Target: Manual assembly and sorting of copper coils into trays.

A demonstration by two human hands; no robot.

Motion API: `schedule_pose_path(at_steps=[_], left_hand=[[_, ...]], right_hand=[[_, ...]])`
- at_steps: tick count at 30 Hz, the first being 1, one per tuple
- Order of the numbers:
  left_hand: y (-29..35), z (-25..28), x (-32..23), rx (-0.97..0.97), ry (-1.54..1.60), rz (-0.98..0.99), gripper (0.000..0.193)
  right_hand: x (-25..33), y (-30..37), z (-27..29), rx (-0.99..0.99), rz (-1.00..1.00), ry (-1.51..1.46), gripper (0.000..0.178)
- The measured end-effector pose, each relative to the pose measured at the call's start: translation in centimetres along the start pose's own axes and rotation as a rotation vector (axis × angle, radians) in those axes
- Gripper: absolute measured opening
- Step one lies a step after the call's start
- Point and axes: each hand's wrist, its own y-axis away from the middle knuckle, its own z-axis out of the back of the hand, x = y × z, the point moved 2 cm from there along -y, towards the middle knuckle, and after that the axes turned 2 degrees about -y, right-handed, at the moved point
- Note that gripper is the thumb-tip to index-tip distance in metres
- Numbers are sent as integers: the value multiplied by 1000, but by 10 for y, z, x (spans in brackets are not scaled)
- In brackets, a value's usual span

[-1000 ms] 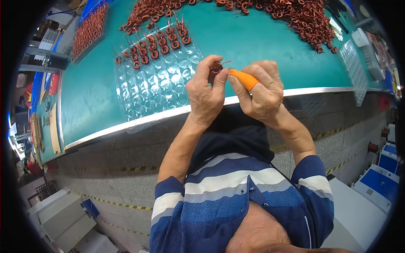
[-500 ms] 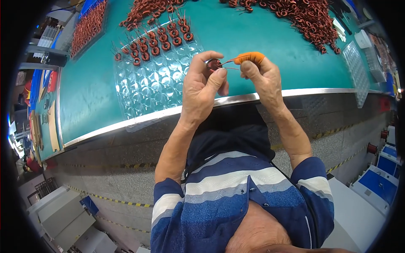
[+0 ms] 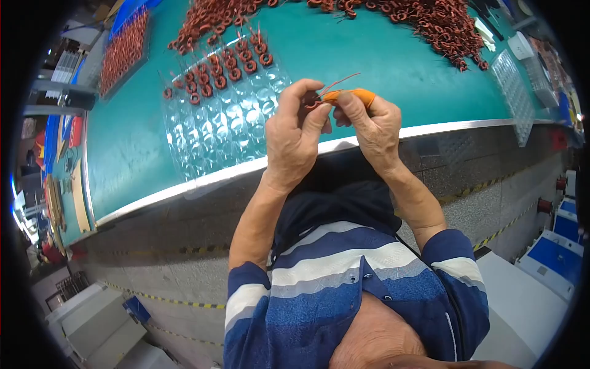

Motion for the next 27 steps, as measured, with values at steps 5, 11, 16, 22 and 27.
schedule_pose_path(at_steps=[5, 11, 16, 22, 27], left_hand=[[9, 2, 13, -31, -20, -10, 24], [17, -8, 6, -15, -18, -64, 26], [12, -15, 3, -9, -205, -88, 24], [22, -6, 14, -34, -340, -222, 24], [19, -8, 13, 58, -65, -40, 26]], right_hand=[[-16, 6, -10, 36, -214, -457, 20], [-26, 16, -14, 38, -266, -593, 31], [-12, 18, -2, -152, 68, -137, 25], [7, 20, 21, -60, -4, -114, 20], [-3, 13, 23, -159, 85, -83, 28]])
